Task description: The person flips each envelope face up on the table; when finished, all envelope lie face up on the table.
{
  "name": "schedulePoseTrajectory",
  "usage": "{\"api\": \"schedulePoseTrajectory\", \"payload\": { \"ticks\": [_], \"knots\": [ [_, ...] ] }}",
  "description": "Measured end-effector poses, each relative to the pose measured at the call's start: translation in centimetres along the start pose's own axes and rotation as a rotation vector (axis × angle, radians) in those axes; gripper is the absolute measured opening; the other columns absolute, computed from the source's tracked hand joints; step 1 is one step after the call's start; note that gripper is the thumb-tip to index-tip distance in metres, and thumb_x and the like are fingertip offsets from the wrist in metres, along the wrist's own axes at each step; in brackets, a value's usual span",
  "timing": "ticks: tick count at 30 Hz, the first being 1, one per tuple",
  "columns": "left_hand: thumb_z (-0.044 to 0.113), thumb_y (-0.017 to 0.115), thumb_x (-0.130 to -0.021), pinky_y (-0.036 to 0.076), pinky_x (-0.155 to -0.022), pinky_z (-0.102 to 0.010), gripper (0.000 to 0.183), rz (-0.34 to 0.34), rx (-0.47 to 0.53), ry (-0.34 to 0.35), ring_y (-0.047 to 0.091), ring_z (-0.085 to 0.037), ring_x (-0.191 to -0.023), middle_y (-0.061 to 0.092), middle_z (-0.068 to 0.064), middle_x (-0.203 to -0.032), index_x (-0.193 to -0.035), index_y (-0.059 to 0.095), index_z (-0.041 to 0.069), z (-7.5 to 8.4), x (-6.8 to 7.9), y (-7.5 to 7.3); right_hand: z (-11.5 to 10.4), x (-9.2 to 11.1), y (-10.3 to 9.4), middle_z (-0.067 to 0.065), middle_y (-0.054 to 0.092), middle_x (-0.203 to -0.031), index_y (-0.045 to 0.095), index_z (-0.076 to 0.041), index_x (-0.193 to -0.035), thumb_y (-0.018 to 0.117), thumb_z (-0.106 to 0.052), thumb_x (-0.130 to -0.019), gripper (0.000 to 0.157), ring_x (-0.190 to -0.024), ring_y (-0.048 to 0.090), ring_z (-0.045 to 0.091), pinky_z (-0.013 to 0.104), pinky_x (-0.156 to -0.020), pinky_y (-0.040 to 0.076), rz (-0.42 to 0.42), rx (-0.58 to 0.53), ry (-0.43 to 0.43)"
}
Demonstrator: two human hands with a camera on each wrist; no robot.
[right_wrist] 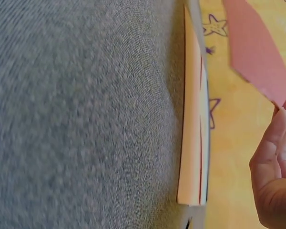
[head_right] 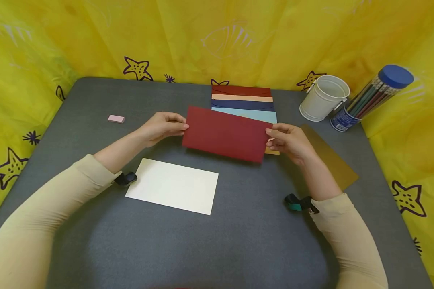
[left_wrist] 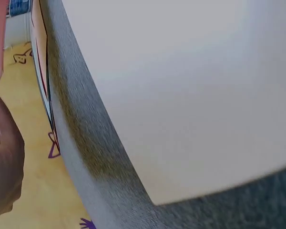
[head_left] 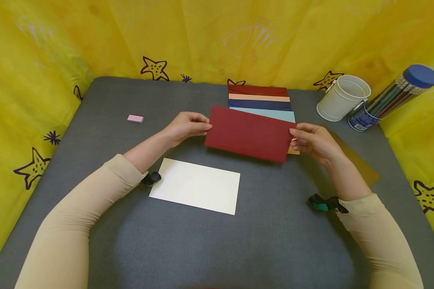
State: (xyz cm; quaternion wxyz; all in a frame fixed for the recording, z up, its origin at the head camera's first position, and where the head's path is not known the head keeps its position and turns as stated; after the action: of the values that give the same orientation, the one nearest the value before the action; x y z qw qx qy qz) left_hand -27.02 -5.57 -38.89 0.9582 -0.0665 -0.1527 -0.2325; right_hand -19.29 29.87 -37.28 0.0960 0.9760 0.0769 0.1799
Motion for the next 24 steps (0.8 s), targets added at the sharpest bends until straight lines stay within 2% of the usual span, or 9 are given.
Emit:
{"api": "schedulePoseTrajectory", "payload": {
  "ticks": [4,9,17,20,24],
  "knots": [
    [0.012,0.069,-0.092,0.058,-0.094,-0.032,0.024,0.047,-0.016,0.033,0.066,-0.009,-0.083,0.066,0.004,-0.093,-0.112,0.067,-0.001,0.2,0.0,0.4,-0.3,0.3,-0.6,0.005,0.076,-0.076,0.072,-0.011,-0.09,0.054,-0.011,-0.1,0.021,-0.069,0.074,0.015,0.026,-0.068,0.062,-0.061,-0.098,-0.035],
    [0.016,0.071,-0.091,0.059,-0.087,-0.028,0.022,0.093,-0.046,0.065,0.064,-0.012,-0.083,0.067,0.006,-0.091,-0.11,0.069,0.004,0.6,0.1,0.9,-0.7,0.7,-1.2,0.007,0.078,-0.083,0.076,-0.008,-0.095,0.047,-0.012,-0.103,0.03,-0.078,0.075,0.019,0.029,-0.075,0.062,-0.138,-0.16,-0.06],
    [0.01,0.072,-0.089,0.061,-0.075,-0.026,0.021,0.104,0.009,0.11,0.069,-0.011,-0.069,0.071,0.004,-0.081,-0.107,0.07,0.0,0.9,0.2,1.3,-1.2,0.8,-1.6,0.01,0.077,-0.089,0.074,-0.002,-0.097,0.044,-0.017,-0.105,0.034,-0.086,0.076,0.024,0.031,-0.08,0.062,-0.157,-0.165,-0.055],
    [0.008,0.073,-0.088,0.062,-0.08,-0.031,0.023,0.111,0.029,0.111,0.073,-0.014,-0.072,0.072,0.001,-0.084,-0.108,0.071,-0.002,1.0,0.2,1.3,-1.2,0.8,-1.6,0.01,0.077,-0.094,0.074,-0.002,-0.101,0.044,-0.015,-0.105,0.034,-0.088,0.076,0.022,0.03,-0.081,0.062,-0.173,-0.151,-0.071],
    [0.005,0.074,-0.086,0.061,-0.083,-0.036,0.024,0.122,0.049,0.11,0.075,-0.014,-0.074,0.074,-0.002,-0.086,-0.109,0.072,-0.004,1.0,0.2,1.4,-1.2,0.7,-1.7,0.007,0.077,-0.099,0.075,-0.001,-0.104,0.045,-0.004,-0.103,0.03,-0.091,0.076,0.019,0.028,-0.081,0.061,-0.178,-0.101,-0.126]
  ]
}}
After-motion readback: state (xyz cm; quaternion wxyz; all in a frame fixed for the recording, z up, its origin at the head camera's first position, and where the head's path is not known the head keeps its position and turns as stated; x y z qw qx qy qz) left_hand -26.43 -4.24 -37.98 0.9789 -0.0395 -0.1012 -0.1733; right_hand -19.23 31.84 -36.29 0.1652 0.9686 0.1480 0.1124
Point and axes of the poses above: each hand's wrist, its own x-axis away from the middle knuckle, its own y-axis out of the palm, z = x × y, the point moved 4 cm from there along -x, towards the middle knuckle
